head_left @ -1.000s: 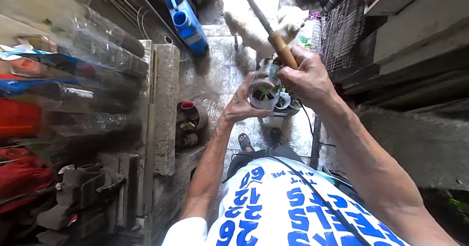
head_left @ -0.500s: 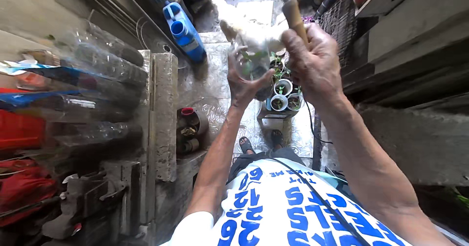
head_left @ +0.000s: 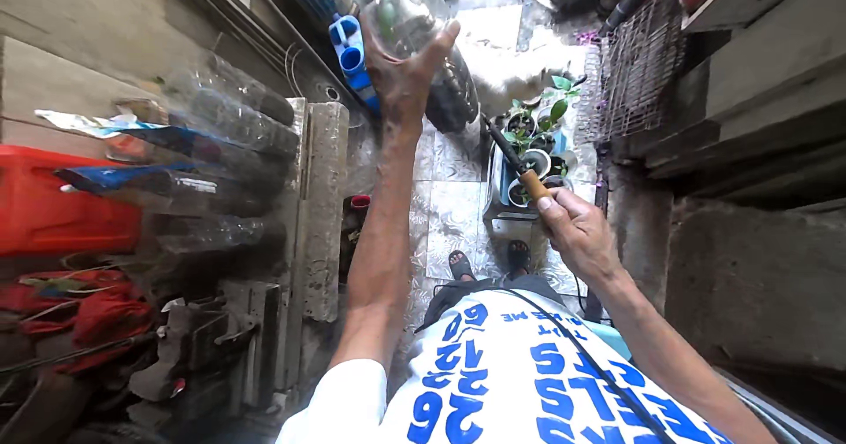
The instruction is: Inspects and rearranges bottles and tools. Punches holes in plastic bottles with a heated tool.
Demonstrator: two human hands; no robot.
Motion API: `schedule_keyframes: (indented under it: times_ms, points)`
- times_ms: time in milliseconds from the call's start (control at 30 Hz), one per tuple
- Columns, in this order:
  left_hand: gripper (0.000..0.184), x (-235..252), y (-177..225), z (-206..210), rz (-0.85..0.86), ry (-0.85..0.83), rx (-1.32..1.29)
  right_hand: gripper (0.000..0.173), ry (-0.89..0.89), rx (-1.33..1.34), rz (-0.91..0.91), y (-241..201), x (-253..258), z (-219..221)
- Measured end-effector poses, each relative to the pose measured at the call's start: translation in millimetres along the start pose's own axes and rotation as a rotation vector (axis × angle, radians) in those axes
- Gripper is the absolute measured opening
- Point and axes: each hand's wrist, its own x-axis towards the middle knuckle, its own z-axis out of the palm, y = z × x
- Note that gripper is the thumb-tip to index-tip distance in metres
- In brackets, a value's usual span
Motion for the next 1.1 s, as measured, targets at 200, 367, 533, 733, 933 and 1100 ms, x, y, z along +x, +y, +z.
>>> schedule_keyframes:
  times_ms: [200,367,533,733,933,1100]
  points:
    - [0.094,3,8,-8,-0.010,0.008,-0.013,0.033,-0.012,-0.042,-0.023,-1,5,1]
    - [0.095,3,8,-15,-0.048,-0.009,-0.108,0.034,-0.032,-0.056,-0.033,-1,7,3]
    - [0.101,4,5,-23,-0.039,-0.065,-0.154,0.033,-0.053,-0.046,-0.052,-3,7,3]
    - [0.103,-2,8,-24,-0.098,-0.085,-0.198,0.033,-0.047,-0.117,-0.119,-6,5,5]
    - [0.098,-12,6,-24,-0.089,-0.088,-0.181,0.031,-0.049,-0.171,-0.124,-7,8,7]
    - [0.108,-13,7,-26,-0.085,-0.067,-0.065,0.032,-0.065,-0.193,-0.117,-8,10,4]
